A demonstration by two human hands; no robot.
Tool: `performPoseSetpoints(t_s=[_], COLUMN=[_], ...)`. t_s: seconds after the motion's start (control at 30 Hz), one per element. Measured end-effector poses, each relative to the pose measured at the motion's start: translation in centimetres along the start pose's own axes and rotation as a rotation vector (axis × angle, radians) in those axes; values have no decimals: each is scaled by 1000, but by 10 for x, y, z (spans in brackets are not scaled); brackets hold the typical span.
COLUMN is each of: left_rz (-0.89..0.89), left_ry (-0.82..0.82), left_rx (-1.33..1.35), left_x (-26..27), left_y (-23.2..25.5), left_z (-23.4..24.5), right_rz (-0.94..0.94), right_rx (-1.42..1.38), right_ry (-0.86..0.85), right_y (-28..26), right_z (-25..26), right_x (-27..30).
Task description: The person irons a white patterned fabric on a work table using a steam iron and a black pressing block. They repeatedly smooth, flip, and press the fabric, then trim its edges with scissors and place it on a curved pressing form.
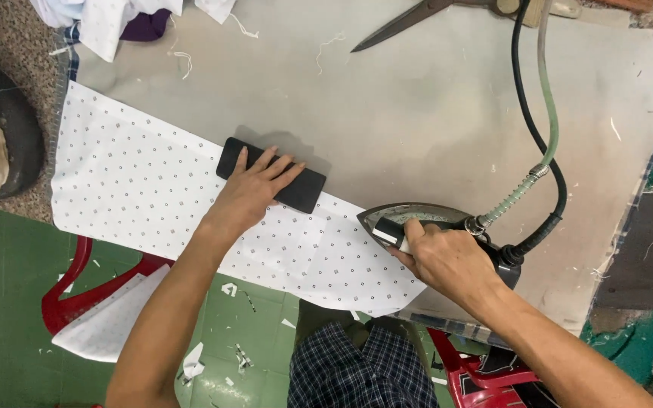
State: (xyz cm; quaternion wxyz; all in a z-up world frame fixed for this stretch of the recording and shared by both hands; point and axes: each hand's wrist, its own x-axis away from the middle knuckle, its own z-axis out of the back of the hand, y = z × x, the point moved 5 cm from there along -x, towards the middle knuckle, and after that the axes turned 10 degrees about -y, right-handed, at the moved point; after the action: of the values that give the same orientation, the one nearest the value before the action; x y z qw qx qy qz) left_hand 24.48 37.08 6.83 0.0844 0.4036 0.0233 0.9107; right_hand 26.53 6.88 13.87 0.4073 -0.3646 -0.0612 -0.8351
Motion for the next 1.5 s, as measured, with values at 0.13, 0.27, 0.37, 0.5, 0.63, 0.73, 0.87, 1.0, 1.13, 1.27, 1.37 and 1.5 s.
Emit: performPoseSetpoints(t_s=[0.13, 0.27, 0.37, 0.5, 0.63, 0.73, 0.87, 1.0, 1.13, 1.27, 1.37, 1.5], left_rz=[-12, -35, -88, -140, -227, -275, -348, -436, -429, -440, -453, -477], left_ry=[5, -19, -22, -55, 35, 130, 282, 344, 404, 429, 409, 442], left_rx=[-45, -66, -70, -102, -95, -25, -9, -121, -181, -181, -146, -86], left_x=[-2, -5, -6, -12, -12, -11, -15, -21, -24, -23, -25, -15], left_y=[18, 48, 68, 95, 124, 153, 202, 246, 251, 249, 247, 211], left_z=[2, 8, 11, 8, 5, 1, -17, -33, -39, -38, -42, -37], right_rz=[19, 13, 10, -24, -98, -282, -610, -592, -401, -591, -595, -642], right_rx=[-9, 31, -4, -6, -75, -208, -315, -617, -342, -138, 203, 269], right_ry=[-48, -22, -17, -10, -44, 18, 110, 517, 798, 613, 804, 806], right_y=[5, 12, 17, 23, 33, 59, 99, 148, 116, 84, 65, 36], right_z=[0, -11, -19, -25, -31, -51, -42, -37, -29, -60, -55, -62], right_x=[8, 17, 24, 37, 52, 62, 59, 52, 81, 93, 96, 66])
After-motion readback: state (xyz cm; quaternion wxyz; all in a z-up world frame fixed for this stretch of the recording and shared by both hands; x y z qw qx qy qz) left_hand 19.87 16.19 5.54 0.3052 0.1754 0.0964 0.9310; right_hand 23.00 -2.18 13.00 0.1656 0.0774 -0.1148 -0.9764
